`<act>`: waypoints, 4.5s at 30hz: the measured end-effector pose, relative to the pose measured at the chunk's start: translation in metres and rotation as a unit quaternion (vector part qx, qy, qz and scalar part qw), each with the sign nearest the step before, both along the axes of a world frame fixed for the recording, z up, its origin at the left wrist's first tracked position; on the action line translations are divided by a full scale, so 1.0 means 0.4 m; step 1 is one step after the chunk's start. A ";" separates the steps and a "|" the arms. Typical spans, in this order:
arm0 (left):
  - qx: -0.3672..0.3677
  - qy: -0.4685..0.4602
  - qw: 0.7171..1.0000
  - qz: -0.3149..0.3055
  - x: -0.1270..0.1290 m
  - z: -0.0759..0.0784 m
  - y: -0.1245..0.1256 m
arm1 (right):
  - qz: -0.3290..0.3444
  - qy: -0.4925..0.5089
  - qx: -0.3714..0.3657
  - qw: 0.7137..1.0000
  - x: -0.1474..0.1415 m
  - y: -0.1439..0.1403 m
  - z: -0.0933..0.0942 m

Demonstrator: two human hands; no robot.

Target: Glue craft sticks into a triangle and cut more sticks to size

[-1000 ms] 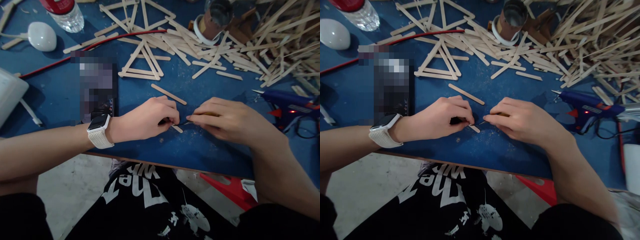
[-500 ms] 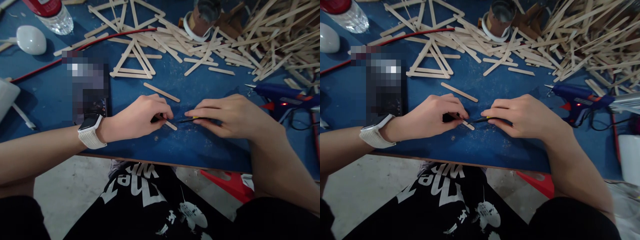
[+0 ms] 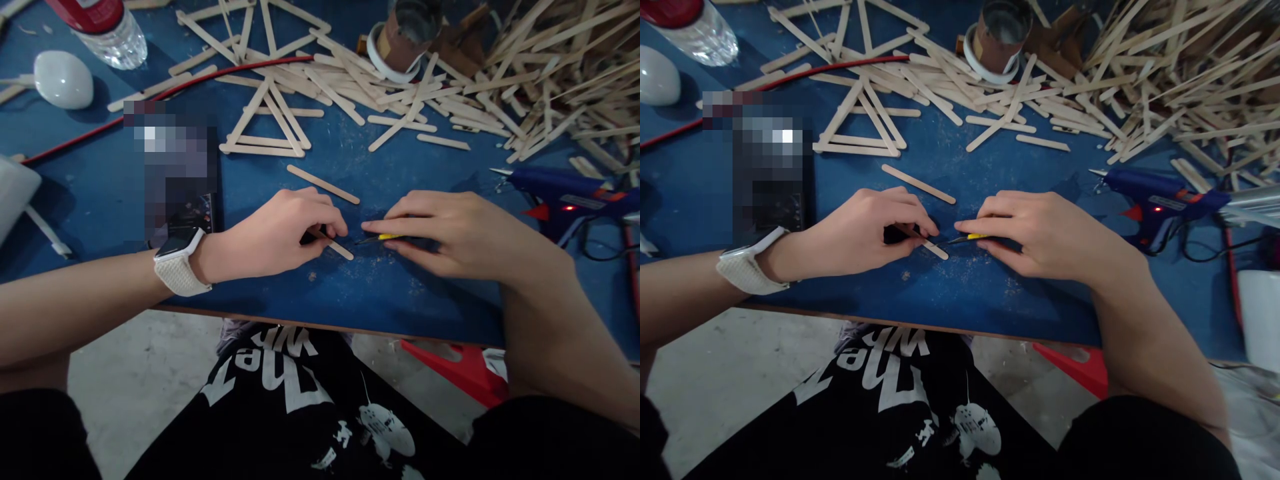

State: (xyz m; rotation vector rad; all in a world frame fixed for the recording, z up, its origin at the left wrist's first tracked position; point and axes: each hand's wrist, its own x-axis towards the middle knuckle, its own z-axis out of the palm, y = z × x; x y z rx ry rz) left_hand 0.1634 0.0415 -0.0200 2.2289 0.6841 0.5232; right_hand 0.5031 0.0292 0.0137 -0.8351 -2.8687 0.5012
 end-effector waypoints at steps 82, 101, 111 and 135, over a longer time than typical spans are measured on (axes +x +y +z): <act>0.009 -0.036 0.999 -0.012 -0.001 -0.025 0.000 | -0.032 0.259 -0.267 0.928 0.018 0.017 0.004; 0.017 -0.038 0.999 0.006 0.002 -0.021 -0.009 | 0.032 0.046 0.138 0.989 -0.047 -0.019 -0.045; 0.046 -0.052 0.998 -0.004 0.004 -0.017 -0.011 | 0.011 0.066 0.156 0.986 -0.080 -0.026 -0.060; -0.005 -0.015 1.000 0.007 0.007 0.002 -0.014 | -0.001 0.051 0.116 0.992 -0.089 -0.027 -0.056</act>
